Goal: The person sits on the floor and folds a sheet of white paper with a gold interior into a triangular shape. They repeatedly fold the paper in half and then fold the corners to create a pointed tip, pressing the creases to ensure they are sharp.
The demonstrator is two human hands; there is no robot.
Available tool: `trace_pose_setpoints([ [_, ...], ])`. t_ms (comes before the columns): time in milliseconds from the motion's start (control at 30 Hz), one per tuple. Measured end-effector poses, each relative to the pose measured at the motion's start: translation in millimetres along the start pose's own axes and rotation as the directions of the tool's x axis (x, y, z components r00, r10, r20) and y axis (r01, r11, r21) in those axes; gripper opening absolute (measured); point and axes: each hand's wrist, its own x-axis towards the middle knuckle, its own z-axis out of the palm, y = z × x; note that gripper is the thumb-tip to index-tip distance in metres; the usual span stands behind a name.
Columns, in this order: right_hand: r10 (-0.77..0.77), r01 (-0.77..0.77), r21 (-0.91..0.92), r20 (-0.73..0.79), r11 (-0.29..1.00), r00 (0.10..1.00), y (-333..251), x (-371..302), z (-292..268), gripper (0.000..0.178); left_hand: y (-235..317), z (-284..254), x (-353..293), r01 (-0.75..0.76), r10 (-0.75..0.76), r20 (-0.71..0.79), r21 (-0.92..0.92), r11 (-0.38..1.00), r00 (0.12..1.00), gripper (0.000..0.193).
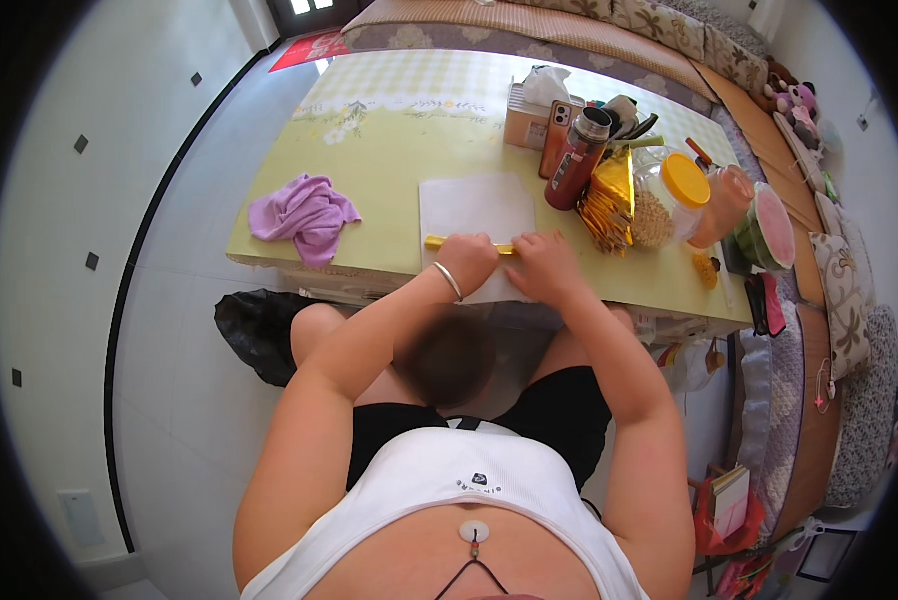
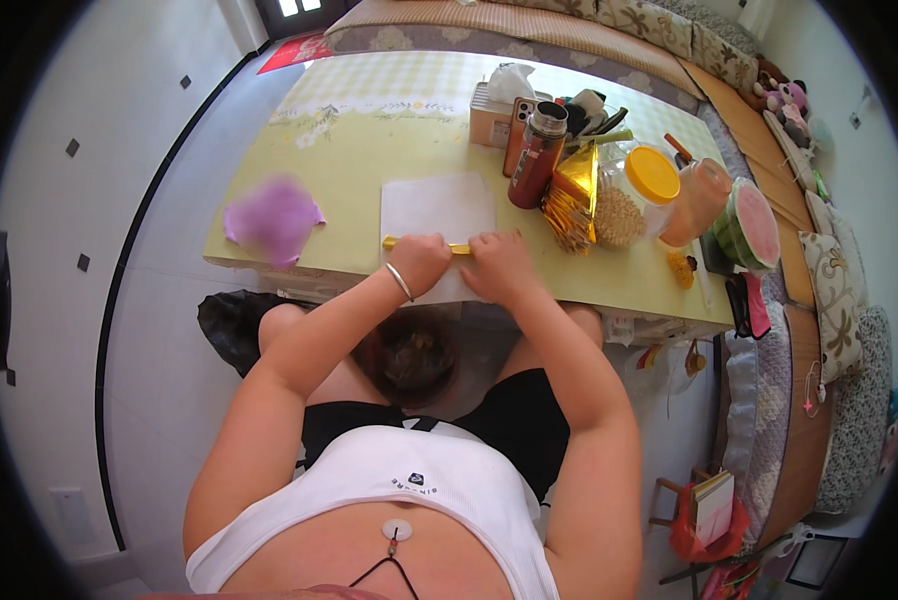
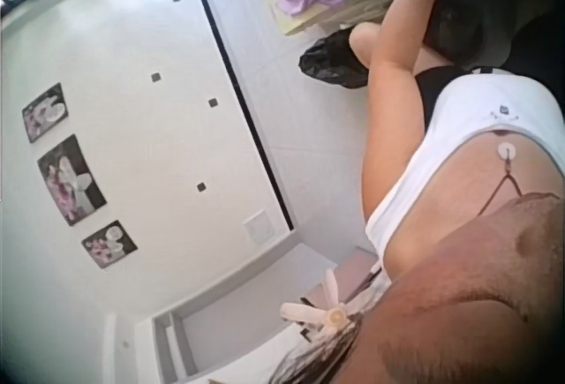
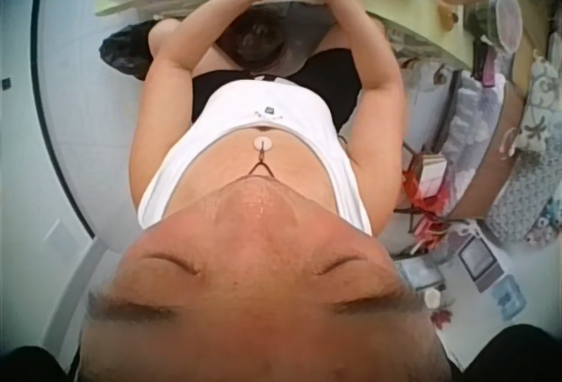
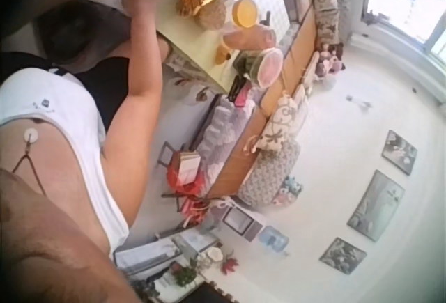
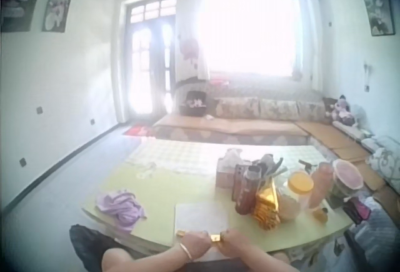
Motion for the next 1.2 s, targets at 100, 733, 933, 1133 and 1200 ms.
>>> trace_pose_setpoints([
  [100, -0.095, 0.093, -0.018, -0.162, 0.995, 0.982, -3, -9, 3, 0.017, -8, 0, -3, 0.133, -0.138, -0.039, -0.120, 0.984, 0.990, 0.009],
  [733, -0.089, 0.103, 0.044, -0.238, 0.994, 0.967, -20, -24, 3, 0.009, -59, -43, 3, 0.015, 0.037, 0.055, -0.725, 0.688, 0.998, 0.041],
  [933, 0.087, -0.078, 0.142, -0.064, 0.987, 0.994, -47, -15, 3, 0.010, -12, -46, -38, 0.032, 0.009, 0.092, -0.429, 0.903, 0.996, 0.027],
  [1133, -0.079, 0.089, 0.182, -0.061, 0.979, 0.995, -17, -7, 2, 0.014, -33, -34, -51, 0.037, -0.109, -0.135, -0.451, 0.892, 0.985, 0.009],
  [1200, -0.100, 0.105, 0.270, -0.033, 0.957, 0.994, -8, -4, 1, 0.015, -40, -27, -56, 0.092, -0.168, -0.098, -0.527, 0.845, 0.981, 0.011],
])
